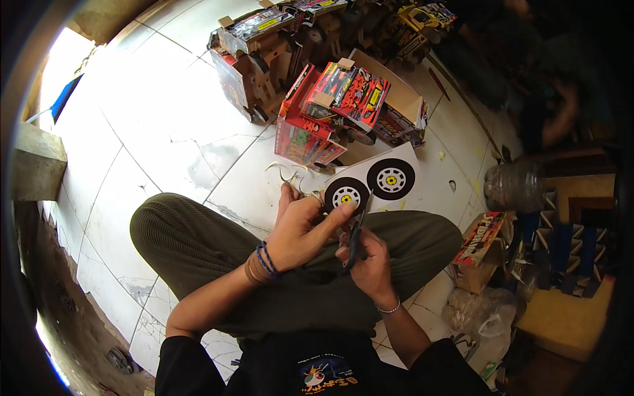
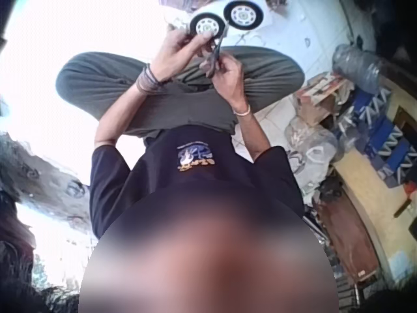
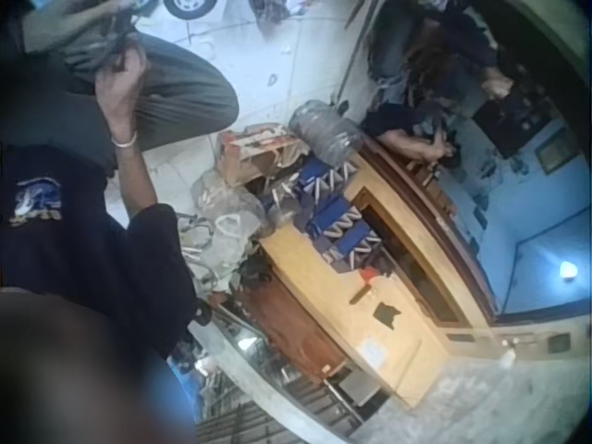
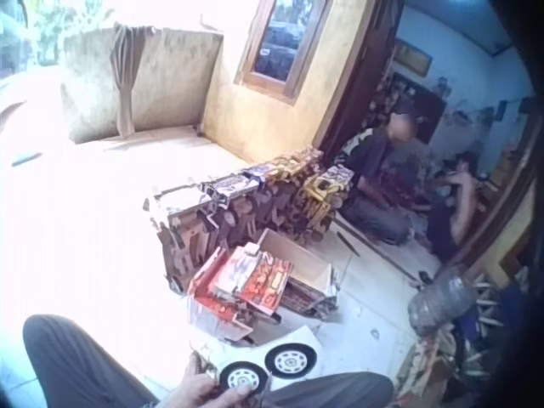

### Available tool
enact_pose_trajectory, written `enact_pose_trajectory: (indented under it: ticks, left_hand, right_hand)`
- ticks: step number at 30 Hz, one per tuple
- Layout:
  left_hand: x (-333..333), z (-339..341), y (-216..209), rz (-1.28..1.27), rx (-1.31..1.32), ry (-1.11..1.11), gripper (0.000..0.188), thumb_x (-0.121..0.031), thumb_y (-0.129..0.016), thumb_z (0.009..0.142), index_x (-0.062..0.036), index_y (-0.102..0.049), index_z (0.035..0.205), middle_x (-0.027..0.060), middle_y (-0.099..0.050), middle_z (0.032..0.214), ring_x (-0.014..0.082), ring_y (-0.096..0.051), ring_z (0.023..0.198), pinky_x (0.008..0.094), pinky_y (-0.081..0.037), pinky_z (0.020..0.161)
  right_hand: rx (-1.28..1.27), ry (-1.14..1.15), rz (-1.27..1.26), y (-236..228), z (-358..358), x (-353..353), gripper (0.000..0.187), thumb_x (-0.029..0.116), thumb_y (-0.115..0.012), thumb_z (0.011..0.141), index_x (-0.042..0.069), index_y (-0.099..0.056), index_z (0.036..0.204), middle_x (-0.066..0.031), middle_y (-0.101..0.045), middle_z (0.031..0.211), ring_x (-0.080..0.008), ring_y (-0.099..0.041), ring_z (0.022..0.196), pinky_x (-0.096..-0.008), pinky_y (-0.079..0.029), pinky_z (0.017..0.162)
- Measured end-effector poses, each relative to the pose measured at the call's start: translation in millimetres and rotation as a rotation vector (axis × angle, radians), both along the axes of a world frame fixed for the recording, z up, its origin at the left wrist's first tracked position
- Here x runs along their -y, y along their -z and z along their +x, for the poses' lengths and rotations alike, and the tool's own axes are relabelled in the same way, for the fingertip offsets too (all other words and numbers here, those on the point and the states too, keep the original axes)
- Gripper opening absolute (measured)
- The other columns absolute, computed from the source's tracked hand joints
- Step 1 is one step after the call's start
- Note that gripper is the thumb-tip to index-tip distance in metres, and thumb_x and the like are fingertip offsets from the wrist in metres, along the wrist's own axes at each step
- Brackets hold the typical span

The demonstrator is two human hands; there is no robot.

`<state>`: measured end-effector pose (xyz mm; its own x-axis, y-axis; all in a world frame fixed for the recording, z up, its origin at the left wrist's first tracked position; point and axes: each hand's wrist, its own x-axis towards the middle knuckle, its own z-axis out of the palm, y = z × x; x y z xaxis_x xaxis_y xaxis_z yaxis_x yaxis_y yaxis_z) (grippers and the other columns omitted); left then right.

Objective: The person sits on the floor and uses scissors to cut out circular paper wheel designs from a sheet. They handle the paper and scissors, cutting around the wheel outlines and placing the cut pieces on the floor.

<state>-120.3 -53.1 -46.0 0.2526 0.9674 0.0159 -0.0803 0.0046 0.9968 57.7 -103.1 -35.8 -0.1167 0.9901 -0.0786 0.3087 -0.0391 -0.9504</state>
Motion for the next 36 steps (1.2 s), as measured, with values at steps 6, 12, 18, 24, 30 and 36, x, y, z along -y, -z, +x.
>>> enact_pose_trajectory:
  ticks: [6,12,18,24,30,36]
  left_hand:
    - [1.7,-6.8,-4.6,0.093,-0.185,-0.017,0.032,-0.029,-0.064,0.104,-0.0096,-0.072,0.08,0.0041,-0.062,0.061,0.0245,-0.046,0.057,0.0444,-0.029,0.09]
    - [-1.7,-15.0,-9.5,0.152,-0.256,0.061,0.031,-0.022,-0.061,0.106,-0.0054,-0.067,0.081,0.0064,-0.064,0.065,0.0247,-0.056,0.061,0.05,-0.024,0.109]
    - [-3.9,-15.4,-5.2,0.187,-0.291,0.085,0.037,-0.029,-0.06,0.107,-0.0073,-0.067,0.078,0.0081,-0.06,0.063,0.0294,-0.053,0.06,0.053,-0.027,0.1]
    - [-2.7,-15.7,-4.7,0.178,-0.254,0.078,0.04,-0.035,-0.059,0.106,-0.009,-0.068,0.078,0.0098,-0.057,0.062,0.0321,-0.051,0.061,0.0537,-0.029,0.09]
    - [-4.2,-17.3,-6.7,0.198,-0.338,0.12,0.04,-0.03,-0.061,0.107,-0.0064,-0.066,0.075,0.0086,-0.059,0.062,0.0273,-0.05,0.058,0.0498,-0.026,0.106]
    - [-4.2,-16.7,-10.3,0.18,-0.333,0.115,0.043,-0.029,-0.061,0.107,-0.0061,-0.066,0.072,0.0068,-0.06,0.061,0.0244,-0.044,0.061,0.0452,-0.029,0.107]
  right_hand:
    - [0.021,-0.03,0.007,0.5,0.6,2.4,0.026,0.018,-0.087,0.081,0.004,-0.065,0.084,-0.0017,-0.062,0.078,-0.0148,-0.056,0.066,-0.0304,-0.041,0.06]
    - [0.056,-0.081,0.033,-3.2,3.6,0.5,0.028,0.019,-0.088,0.08,0.004,-0.065,0.084,-0.0021,-0.061,0.079,-0.0157,-0.057,0.068,-0.0309,-0.042,0.06]
    - [0.072,-0.09,0.005,-3.9,9.2,0.1,0.03,0.02,-0.088,0.079,0.004,-0.064,0.084,-0.003,-0.061,0.079,-0.0171,-0.056,0.067,-0.0314,-0.041,0.06]
    - [0.103,-0.116,0.035,-4.9,13.8,-1.2,0.029,0.02,-0.088,0.079,0.003,-0.064,0.083,-0.0035,-0.06,0.077,-0.0172,-0.055,0.064,-0.0316,-0.041,0.06]
    - [0.141,-0.196,0.046,-9.8,19.4,-3.7,0.019,0.008,-0.077,0.083,-0.003,-0.063,0.089,-0.0055,-0.061,0.081,-0.0123,-0.06,0.066,-0.0281,-0.048,0.06]
    - [0.137,-0.189,0.054,-9.5,22.0,-5.6,0.023,0.013,-0.082,0.081,-0.001,-0.064,0.087,-0.005,-0.062,0.082,-0.0141,-0.059,0.066,-0.0294,-0.047,0.061]
